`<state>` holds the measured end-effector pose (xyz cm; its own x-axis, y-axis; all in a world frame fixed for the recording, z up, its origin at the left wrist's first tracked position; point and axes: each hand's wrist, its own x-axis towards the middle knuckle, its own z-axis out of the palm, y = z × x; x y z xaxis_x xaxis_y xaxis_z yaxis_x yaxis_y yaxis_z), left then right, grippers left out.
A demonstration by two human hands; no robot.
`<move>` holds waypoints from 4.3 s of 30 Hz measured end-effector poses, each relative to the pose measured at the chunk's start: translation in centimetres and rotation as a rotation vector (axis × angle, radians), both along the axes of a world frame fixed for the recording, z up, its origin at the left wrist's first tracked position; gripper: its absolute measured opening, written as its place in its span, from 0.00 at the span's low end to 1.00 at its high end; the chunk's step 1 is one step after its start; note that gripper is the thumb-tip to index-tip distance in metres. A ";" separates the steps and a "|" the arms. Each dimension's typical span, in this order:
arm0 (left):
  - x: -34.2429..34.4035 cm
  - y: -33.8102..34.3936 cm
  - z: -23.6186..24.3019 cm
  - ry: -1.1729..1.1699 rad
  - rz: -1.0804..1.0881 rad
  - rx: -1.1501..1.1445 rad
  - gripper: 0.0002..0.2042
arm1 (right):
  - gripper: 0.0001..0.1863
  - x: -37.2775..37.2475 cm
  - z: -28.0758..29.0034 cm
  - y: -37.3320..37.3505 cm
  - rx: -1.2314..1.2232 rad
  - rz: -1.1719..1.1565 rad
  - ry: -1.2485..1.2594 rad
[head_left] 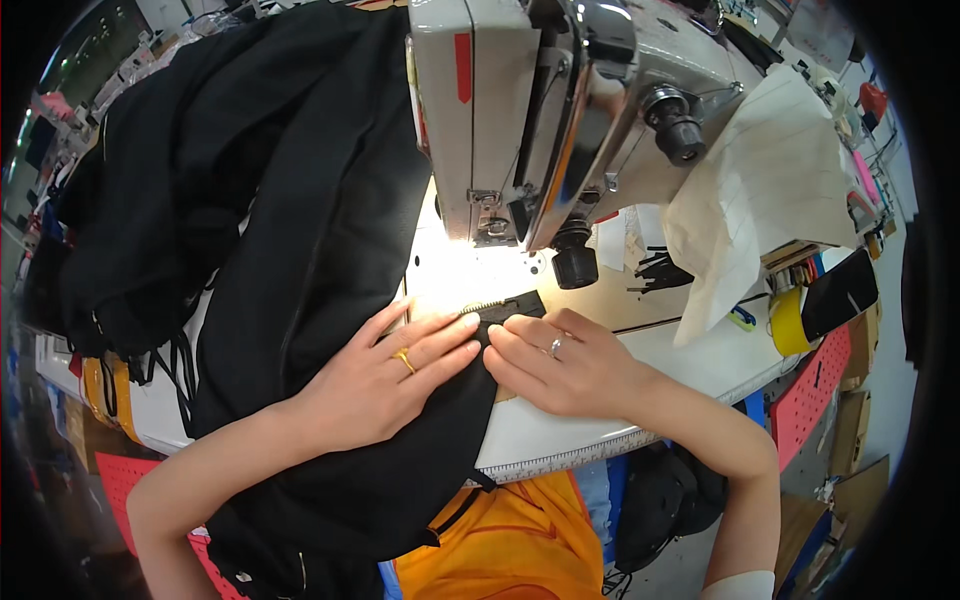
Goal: Sewing a zipper onto a black garment using an industrial sewing machine.
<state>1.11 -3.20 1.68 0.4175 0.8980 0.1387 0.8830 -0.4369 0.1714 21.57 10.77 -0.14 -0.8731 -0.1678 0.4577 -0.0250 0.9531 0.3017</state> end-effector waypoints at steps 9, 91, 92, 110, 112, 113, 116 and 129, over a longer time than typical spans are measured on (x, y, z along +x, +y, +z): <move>-1.9 2.6 2.8 -0.441 0.345 -0.506 0.10 | 0.07 0.2 -0.1 0.8 -0.091 0.169 0.048; -1.3 -3.2 0.3 0.160 0.049 0.134 0.22 | 0.21 1.1 1.1 -4.3 -0.108 0.040 -0.278; -1.4 -3.1 0.4 0.151 0.033 0.141 0.23 | 0.19 0.1 1.5 -4.1 0.101 0.139 -0.227; -1.1 5.5 1.3 -0.251 0.196 -0.396 0.16 | 0.06 1.6 1.1 1.1 0.044 0.250 -0.099; -0.8 5.0 1.6 -0.281 0.255 -0.470 0.15 | 0.05 2.7 0.7 2.5 0.094 0.232 -0.060; -0.8 4.9 1.7 -0.276 0.247 -0.472 0.15 | 0.05 2.8 0.6 3.0 0.145 0.223 -0.014; -1.0 4.5 1.6 -0.320 0.259 -0.388 0.15 | 0.05 1.5 0.6 3.9 0.047 0.270 0.031; 0.4 5.3 1.6 -0.410 0.265 -0.188 0.07 | 0.07 0.9 -0.2 1.9 0.012 0.128 0.022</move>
<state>1.51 2.12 3.30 0.1173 0.9907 0.0696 0.8032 -0.1359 0.5799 22.46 12.67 -0.37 -0.8343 -0.2825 0.4734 -0.1393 0.9389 0.3148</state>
